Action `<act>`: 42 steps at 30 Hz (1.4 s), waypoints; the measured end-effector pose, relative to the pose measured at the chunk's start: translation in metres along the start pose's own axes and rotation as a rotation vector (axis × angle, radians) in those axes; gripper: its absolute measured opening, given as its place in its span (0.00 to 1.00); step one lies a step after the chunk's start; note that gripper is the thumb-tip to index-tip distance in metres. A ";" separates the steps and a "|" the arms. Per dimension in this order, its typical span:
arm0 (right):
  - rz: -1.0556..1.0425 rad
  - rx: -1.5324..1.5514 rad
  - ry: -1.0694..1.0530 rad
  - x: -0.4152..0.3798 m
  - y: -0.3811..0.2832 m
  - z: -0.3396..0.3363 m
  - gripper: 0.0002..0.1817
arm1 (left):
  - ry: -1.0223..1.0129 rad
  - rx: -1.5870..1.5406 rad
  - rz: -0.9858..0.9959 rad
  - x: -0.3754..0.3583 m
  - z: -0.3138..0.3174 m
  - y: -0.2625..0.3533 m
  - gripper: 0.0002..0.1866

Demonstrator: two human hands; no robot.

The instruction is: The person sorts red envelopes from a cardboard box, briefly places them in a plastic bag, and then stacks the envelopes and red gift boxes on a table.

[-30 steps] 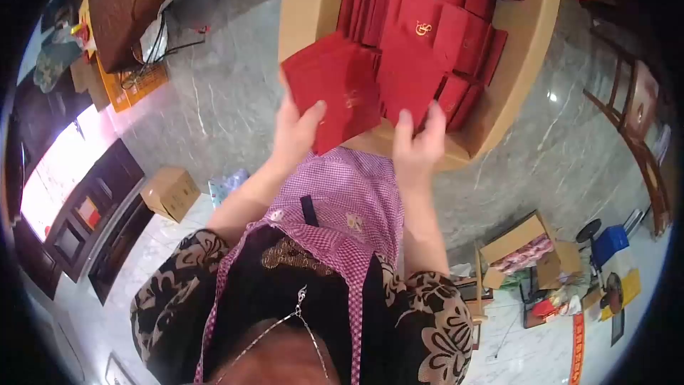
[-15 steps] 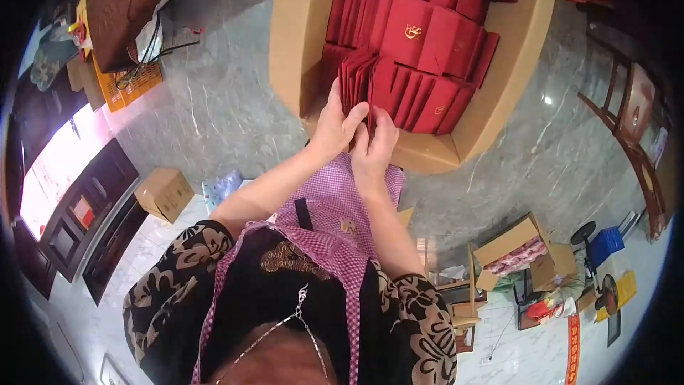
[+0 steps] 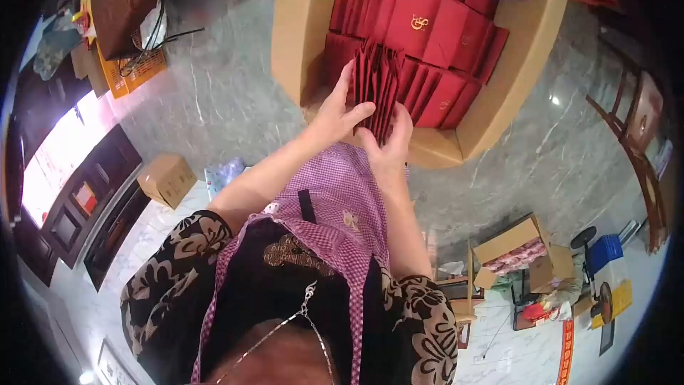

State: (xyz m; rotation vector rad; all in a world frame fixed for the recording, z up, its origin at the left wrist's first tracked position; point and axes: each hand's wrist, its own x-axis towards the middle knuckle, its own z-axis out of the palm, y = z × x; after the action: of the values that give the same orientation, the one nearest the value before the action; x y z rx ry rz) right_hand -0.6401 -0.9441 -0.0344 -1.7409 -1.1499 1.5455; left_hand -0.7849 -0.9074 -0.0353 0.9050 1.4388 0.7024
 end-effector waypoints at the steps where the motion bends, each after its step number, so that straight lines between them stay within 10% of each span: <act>1: 0.041 0.089 -0.003 0.000 0.004 0.001 0.42 | -0.002 -0.089 0.024 0.002 -0.001 0.002 0.50; 17: 0.028 0.031 0.049 0.002 -0.011 -0.005 0.38 | 0.021 -0.062 -0.025 0.001 -0.011 -0.012 0.51; 24: -0.017 -0.096 0.049 0.002 0.001 -0.006 0.37 | 0.177 0.410 0.398 -0.010 -0.016 -0.007 0.36; 28: -0.037 -0.085 0.077 0.003 0.007 -0.002 0.38 | 0.141 0.408 0.274 -0.005 -0.007 0.004 0.31; 42: -0.049 -0.021 0.065 0.004 0.003 0.001 0.39 | 0.175 0.430 0.245 0.000 0.007 0.012 0.45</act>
State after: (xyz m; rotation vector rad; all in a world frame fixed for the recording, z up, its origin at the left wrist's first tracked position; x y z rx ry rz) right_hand -0.6406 -0.9424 -0.0393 -1.7503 -1.1715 1.4428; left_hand -0.7765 -0.9026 -0.0259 1.3993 1.6870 0.6753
